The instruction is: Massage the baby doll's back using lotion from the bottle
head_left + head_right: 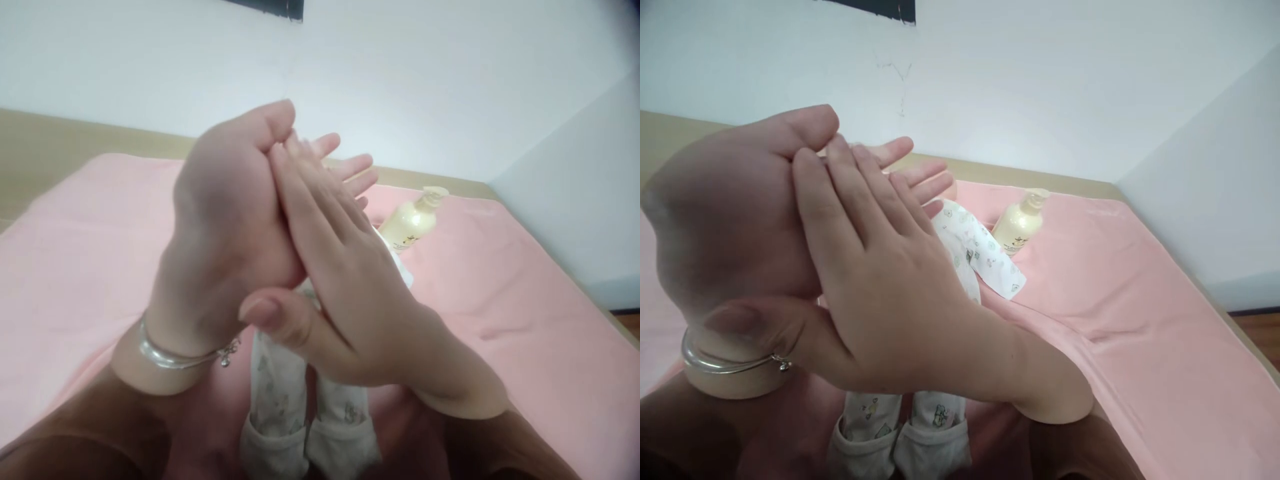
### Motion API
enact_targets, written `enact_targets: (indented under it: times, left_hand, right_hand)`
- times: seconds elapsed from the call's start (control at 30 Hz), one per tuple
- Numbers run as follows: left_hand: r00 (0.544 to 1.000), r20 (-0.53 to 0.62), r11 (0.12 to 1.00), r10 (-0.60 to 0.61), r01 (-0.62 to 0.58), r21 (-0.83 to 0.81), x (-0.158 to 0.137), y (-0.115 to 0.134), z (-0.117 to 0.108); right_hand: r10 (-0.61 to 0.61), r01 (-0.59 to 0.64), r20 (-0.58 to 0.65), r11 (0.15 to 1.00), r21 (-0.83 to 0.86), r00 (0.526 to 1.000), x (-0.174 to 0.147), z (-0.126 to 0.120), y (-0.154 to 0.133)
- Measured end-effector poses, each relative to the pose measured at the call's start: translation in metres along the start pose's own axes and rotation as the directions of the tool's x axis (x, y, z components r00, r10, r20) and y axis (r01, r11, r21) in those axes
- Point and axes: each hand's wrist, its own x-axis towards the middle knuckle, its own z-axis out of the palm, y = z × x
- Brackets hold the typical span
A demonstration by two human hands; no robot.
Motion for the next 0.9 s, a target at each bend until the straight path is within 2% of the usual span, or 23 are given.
enact_targets:
  times: [0.03,0.07,0.1,0.13,0.23,0.4,0.53,0.6,0.67,0.77,0.8,0.87,0.9]
  left_hand:
    - [0.98,0.065,0.941,-0.186,0.196,-0.275,0.001,0.009,-0.001]
    - [0.962,0.109,0.85,-0.249,0.271,-0.451,0.002,0.017,-0.001]
    - [0.954,0.15,0.778,-0.259,0.298,-0.554,0.002,0.022,0.0]
    - [0.964,0.147,0.757,-0.222,0.265,-0.597,0.002,0.026,0.001]
    - [0.99,0.109,0.772,-0.09,0.139,-0.621,-0.001,0.026,0.008]
    - [0.987,-0.084,0.739,-0.137,0.045,-0.673,-0.005,0.018,0.021]
    - [0.993,-0.104,0.717,-0.054,-0.034,-0.696,0.015,0.002,0.03]
    - [0.982,-0.135,0.712,-0.135,0.001,-0.703,0.036,-0.013,0.034]
    - [0.951,-0.202,0.722,-0.235,0.032,-0.691,0.062,-0.034,0.037]
    - [0.933,-0.277,0.785,-0.229,0.009,-0.619,0.099,-0.073,0.04]
    - [0.919,-0.329,0.813,-0.216,-0.017,-0.582,0.109,-0.086,0.04]
    - [0.862,-0.496,0.88,-0.103,-0.153,-0.449,0.121,-0.106,0.041]
    - [0.854,-0.509,0.885,-0.107,-0.151,-0.44,0.124,-0.114,0.042]
  right_hand:
    - [-0.006,0.006,0.004,1.0,-0.014,1.0,0.0,0.0,-0.003]
    - [-0.006,0.006,0.008,1.0,-0.027,1.0,-0.001,0.0,-0.006]
    - [0.0,0.001,0.013,0.999,-0.041,1.0,-0.002,0.001,-0.009]
    - [0.006,-0.005,0.014,0.999,-0.052,1.0,-0.003,0.001,-0.012]
    - [0.004,-0.003,0.02,0.998,-0.07,1.0,-0.006,0.001,-0.014]
    - [0.007,-0.006,-0.009,0.998,0.063,1.0,-0.005,-0.001,-0.01]
    - [0.11,-0.103,-0.041,0.986,0.134,0.993,0.005,0.008,0.006]
    - [0.164,-0.147,-0.094,0.976,0.164,0.982,0.012,0.024,0.024]
    - [0.209,-0.177,-0.157,0.965,0.195,0.965,0.018,0.047,0.049]
    - [0.328,-0.253,-0.241,0.921,0.294,0.913,0.023,0.082,0.084]
    - [0.366,-0.278,-0.246,0.902,0.33,0.898,0.024,0.091,0.092]
    - [0.442,-0.345,-0.226,0.864,0.366,0.868,0.023,0.103,0.102]
    - [0.461,-0.365,-0.217,0.854,0.371,0.86,0.023,0.106,0.104]
